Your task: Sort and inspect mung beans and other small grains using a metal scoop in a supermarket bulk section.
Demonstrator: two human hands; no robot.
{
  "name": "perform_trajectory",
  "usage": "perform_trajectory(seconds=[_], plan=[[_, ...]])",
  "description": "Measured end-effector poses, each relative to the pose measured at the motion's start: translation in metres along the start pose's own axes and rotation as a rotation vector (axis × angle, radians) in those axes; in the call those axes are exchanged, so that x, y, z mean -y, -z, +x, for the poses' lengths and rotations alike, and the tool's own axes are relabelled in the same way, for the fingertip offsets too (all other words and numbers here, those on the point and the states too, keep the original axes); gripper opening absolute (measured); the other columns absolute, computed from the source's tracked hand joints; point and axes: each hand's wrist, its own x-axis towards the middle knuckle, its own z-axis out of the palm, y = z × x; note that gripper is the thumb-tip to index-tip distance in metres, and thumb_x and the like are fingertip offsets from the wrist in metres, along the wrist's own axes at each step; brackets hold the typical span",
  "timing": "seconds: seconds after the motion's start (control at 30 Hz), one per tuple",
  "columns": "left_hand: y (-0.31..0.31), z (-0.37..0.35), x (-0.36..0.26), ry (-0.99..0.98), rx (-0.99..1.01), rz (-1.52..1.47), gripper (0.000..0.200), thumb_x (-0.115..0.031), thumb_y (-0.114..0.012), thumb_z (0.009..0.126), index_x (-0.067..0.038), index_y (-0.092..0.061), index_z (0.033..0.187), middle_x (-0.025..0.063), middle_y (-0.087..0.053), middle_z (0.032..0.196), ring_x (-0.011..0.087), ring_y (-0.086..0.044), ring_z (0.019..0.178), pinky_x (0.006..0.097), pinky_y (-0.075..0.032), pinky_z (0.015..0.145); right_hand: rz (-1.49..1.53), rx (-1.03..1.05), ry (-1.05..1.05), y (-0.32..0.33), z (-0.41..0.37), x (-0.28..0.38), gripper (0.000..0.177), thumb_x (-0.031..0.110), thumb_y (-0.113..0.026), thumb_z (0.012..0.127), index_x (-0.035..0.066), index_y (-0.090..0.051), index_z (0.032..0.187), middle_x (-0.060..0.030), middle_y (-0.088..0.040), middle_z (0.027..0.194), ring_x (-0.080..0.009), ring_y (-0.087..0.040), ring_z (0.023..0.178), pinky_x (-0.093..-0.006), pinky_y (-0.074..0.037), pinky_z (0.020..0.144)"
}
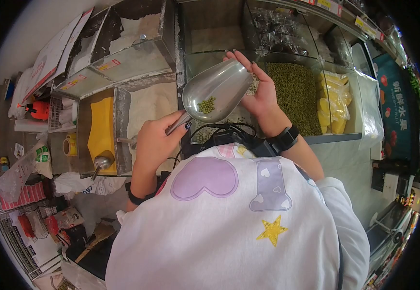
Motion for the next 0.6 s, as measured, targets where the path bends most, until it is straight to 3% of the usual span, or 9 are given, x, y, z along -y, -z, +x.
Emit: perform_trajectory(seconds=[0.37, 0.6], plan=[[-0.0002, 0.0006, -0.0027, 0.006, -0.003, 0.029, 0.032, -0.007, -0.063, 0.076, 0.001, -0.06, 0.106, 0.011, -0.066, 0.081, 0.0052, -0.054, 0.069, 0.0225, -0.045, 0.065, -0.027, 0.008, -0.006, 0.0019, 0.0001, 0.0008, 0.043, 0.021, -0.033, 0.093, 0.0, -0.038, 0.13, -0.0119, -0.039, 0.136, -0.0253, -0.032, 0.128, -0.0396, -0.024, 0.107], [-0.0019, 0.0006, -0.004, 0.004, -0.012, 0.027, 0.032, -0.009, -0.065, 0.075, -0.001, -0.061, 0.106, 0.0108, -0.064, 0.076, 0.0054, -0.05, 0.063, 0.0229, -0.043, 0.06, -0.019, -0.004, -0.019, 0.0029, 0.0006, 0.0008, 0.043, 0.02, -0.034, 0.093, 0.0, -0.036, 0.132, -0.0124, -0.038, 0.136, -0.0255, -0.033, 0.128, -0.0397, -0.025, 0.107]])
